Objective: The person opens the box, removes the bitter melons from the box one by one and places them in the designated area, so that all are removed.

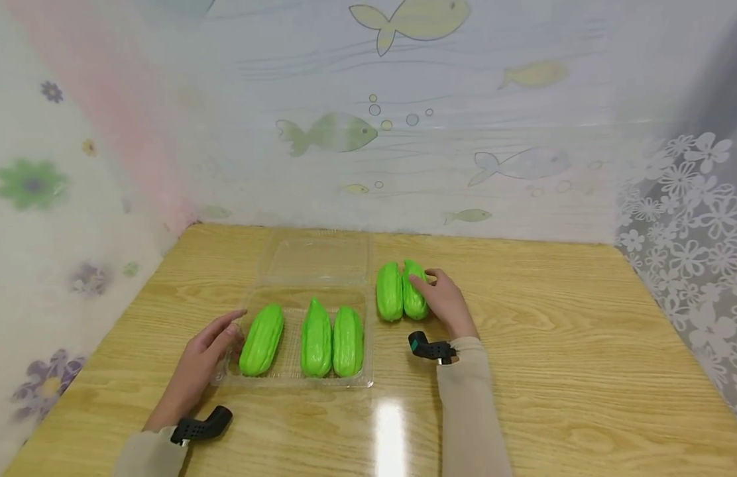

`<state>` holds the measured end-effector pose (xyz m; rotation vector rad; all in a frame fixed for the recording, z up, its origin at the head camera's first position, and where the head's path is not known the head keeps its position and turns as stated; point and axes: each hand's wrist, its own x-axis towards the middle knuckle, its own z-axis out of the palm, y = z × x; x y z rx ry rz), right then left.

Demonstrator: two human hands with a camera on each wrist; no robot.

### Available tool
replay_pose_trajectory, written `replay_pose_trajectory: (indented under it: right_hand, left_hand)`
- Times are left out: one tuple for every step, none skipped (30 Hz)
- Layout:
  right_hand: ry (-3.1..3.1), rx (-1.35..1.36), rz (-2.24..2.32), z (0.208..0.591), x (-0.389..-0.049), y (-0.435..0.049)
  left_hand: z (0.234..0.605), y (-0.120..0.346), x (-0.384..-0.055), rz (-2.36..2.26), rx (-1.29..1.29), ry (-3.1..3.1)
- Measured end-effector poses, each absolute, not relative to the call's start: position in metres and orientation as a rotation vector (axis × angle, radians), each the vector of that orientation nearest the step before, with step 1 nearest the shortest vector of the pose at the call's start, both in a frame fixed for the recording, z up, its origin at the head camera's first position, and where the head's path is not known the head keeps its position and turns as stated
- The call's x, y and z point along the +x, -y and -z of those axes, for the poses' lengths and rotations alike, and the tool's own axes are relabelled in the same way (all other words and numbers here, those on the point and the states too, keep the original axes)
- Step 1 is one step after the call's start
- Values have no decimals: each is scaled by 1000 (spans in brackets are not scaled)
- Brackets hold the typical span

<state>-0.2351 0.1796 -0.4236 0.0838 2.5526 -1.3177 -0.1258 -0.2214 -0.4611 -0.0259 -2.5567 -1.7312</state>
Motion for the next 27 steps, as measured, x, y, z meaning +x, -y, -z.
replay_pose_trajectory:
  right_hand:
    - [-2561,77,1310,423,-235,-180]
    - [-2570,73,1301,424,-235,-180]
    - [-2576,76,1298,424,-236,-180]
    - [-2583,77,1292,424,-236,-180]
    - [-2589,76,1285,424,-236,-180]
    - [-2593,77,1281,424,-236,-180]
    - [-2594,79,1279,425,-236,-181]
    - [-2597,84,1275,425,-237,-181]
    - [-2597,88,1273,425,-236,-181]
    - [-2597,90,1273,425,-236,-182]
    - [-2597,91,1275,425,-236,-183]
    - [-2597,93,1279,425,-236,-184]
    - [-2596,92,1284,424,-236,-185]
    - [-2600,90,1284,424,-236,-186]
    - [-2607,83,1280,423,-236,-186]
    - [-2617,76,1274,422,-236,-187]
    - [-2630,67,1263,422,-236,-188]
    - [-2641,64,1257,421,-236,-188]
    - [-2654,58,1254,420,-236,-189]
    - [-2675,53,1246,419,-237,-189]
    - [-2693,47,1245,418,-237,-189]
    - [-2707,45,1255,417,-237,-189]
    - [-2723,44,1266,416,-237,-188]
    - [-2734,48,1288,415,-237,-188]
    - [-2750,46,1307,414,-237,-187]
    - [-2763,46,1327,412,-237,-187]
    - [-2763,43,1363,411,-236,-186]
  left_hand:
    - [461,221,-126,1730,-30,2555]
    - [461,221,-126,1731,-32,2552]
    - [461,221,-126,1730,-33,2553]
    - [461,221,-127,1728,-34,2555]
    - [462,221,-127,1727,-34,2556]
    - [462,221,-127,1726,-32,2557]
    - [462,221,-127,1723,-32,2558]
    - [462,221,-126,1723,-31,2559]
    - [462,221,-126,1717,-30,2562]
    - [462,221,-126,1712,-30,2564]
    - [462,221,-127,1707,-30,2565]
    - [461,221,-127,1703,-31,2564]
    - [461,221,-127,1700,-31,2564]
    - [461,221,-127,1696,-32,2566]
    - [461,220,-127,1693,-34,2566]
    - [461,220,-127,1693,-33,2565]
    - [460,220,-127,1693,-34,2563]
    - [460,220,-127,1696,-33,2561]
    - [460,220,-127,1696,-34,2561]
    - [460,220,-127,1697,-34,2559]
    - [459,220,-127,1700,-31,2557]
    - [459,220,-127,1698,-31,2558]
    - [459,220,-127,1698,-30,2557]
    - [459,220,-127,1701,-29,2556]
    - [459,220,-127,1702,-29,2556]
    - [459,220,-126,1705,-27,2555]
    - [459,220,-126,1703,-27,2558]
